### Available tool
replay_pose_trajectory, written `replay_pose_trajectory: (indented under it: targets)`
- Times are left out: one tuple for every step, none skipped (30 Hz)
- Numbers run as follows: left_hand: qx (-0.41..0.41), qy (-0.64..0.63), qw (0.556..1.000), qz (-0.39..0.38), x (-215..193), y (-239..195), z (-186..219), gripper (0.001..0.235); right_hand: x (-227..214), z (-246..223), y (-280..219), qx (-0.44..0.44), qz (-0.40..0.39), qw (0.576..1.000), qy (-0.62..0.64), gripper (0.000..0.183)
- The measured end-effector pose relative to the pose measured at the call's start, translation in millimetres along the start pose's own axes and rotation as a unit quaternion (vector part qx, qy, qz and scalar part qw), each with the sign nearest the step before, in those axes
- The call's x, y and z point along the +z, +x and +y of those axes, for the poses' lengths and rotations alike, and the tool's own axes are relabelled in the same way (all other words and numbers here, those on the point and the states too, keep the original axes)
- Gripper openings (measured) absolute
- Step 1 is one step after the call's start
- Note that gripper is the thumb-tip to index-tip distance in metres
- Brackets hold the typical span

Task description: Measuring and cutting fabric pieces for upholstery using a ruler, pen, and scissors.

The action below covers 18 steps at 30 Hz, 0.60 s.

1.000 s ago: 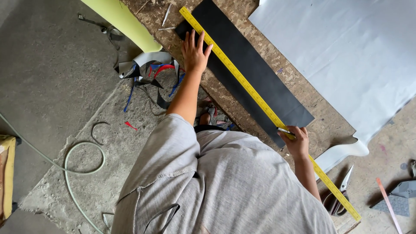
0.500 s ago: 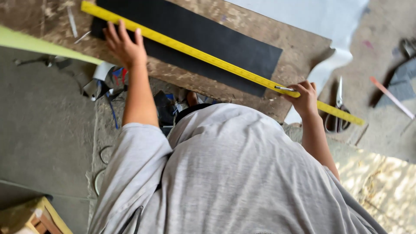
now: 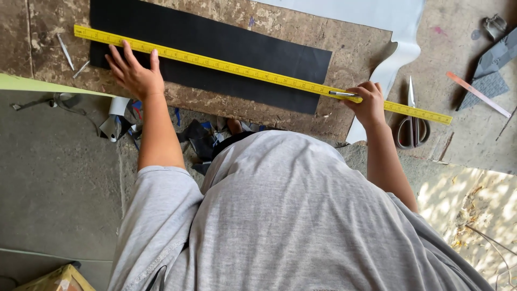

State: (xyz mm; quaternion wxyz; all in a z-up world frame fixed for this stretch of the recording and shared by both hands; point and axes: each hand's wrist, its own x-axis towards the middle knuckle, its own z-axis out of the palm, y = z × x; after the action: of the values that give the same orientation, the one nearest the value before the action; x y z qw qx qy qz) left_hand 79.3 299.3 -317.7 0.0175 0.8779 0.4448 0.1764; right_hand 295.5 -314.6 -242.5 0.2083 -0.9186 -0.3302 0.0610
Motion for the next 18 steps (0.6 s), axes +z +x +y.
replay_pose_trajectory:
  targets:
    - [-0.003, 0.001, 1.0, 0.001, -2.6, -1.3, 1.2, 0.072, -2.6, -2.4, -1.3, -0.003, -0.001, 1.0, 0.0, 0.035]
    - [-0.008, -0.008, 1.0, -0.016, -5.0, -0.9, 2.7, 0.072, -5.6, -4.1, 1.8, 0.012, -0.008, 1.0, 0.008, 0.037]
    - [-0.012, -0.018, 0.999, -0.033, -7.7, 0.3, 3.4, 0.073, -8.6, -6.8, 5.2, 0.027, -0.014, 0.999, 0.015, 0.04]
    - [-0.021, -0.016, 0.999, -0.028, -5.2, 1.1, 5.8, 0.073, -10.4, -9.5, 12.2, 0.016, -0.015, 1.0, 0.015, 0.04]
    - [-0.023, -0.029, 0.999, -0.029, -2.7, 2.7, 6.9, 0.074, -11.6, -13.3, 19.4, 0.022, 0.022, 0.999, 0.042, 0.035]
    - [-0.03, -0.038, 0.998, -0.03, -1.7, 0.0, 4.3, 0.076, -12.3, -17.5, 27.6, 0.025, 0.054, 0.996, 0.07, 0.029]
    - [-0.044, -0.034, 0.998, -0.025, 0.0, -1.2, 7.4, 0.076, -15.9, -29.6, 41.1, 0.011, 0.048, 0.996, 0.072, 0.029]
    - [-0.039, -0.036, 0.998, -0.031, 1.1, -1.9, 7.5, 0.078, -17.7, -42.8, 57.6, 0.009, 0.07, 0.99, 0.124, 0.016]
    - [-0.034, -0.039, 0.998, -0.037, 2.7, -1.7, 6.7, 0.081, -18.7, -57.2, 73.8, 0.009, 0.09, 0.98, 0.176, 0.015]
    - [-0.052, -0.032, 0.998, -0.031, -0.9, -4.2, 8.9, 0.081, -14.9, -75.3, 93.8, -0.008, 0.079, 0.98, 0.18, 0.015]
    - [-0.046, -0.033, 0.998, -0.034, -3.4, -5.0, 11.1, 0.08, -10.4, -94.4, 113.9, -0.013, 0.081, 0.972, 0.221, 0.026]
    - [-0.038, -0.034, 0.998, -0.039, -4.3, -2.5, 13.8, 0.08, -4.9, -114.4, 133.7, -0.014, 0.083, 0.961, 0.263, 0.039]
    - [-0.055, -0.027, 0.998, -0.034, -4.6, -6.4, 14.0, 0.08, 6.9, -132.6, 154.3, -0.027, 0.071, 0.961, 0.268, 0.039]
    - [-0.041, -0.035, 0.998, -0.017, -3.8, -7.2, 14.9, 0.079, 19.0, -152.0, 173.6, 0.008, 0.041, 0.952, 0.304, 0.038]
    - [-0.026, -0.043, 0.999, 0.0, -2.2, -6.9, 16.4, 0.079, 31.2, -171.8, 192.7, 0.044, 0.01, 0.94, 0.339, 0.038]
    - [-0.036, -0.037, 0.999, 0.005, -2.9, -7.6, 17.3, 0.079, 47.4, -200.2, 214.7, 0.034, 0.001, 0.939, 0.342, 0.038]
    - [-0.033, -0.041, 0.999, 0.01, -2.7, -7.5, 19.1, 0.079, 63.7, -228.8, 236.3, 0.043, -0.035, 0.934, 0.354, 0.031]
    - [-0.028, -0.046, 0.998, 0.013, -2.1, -8.7, 21.7, 0.079, 79.5, -257.1, 253.6, 0.054, -0.07, 0.927, 0.365, 0.023]
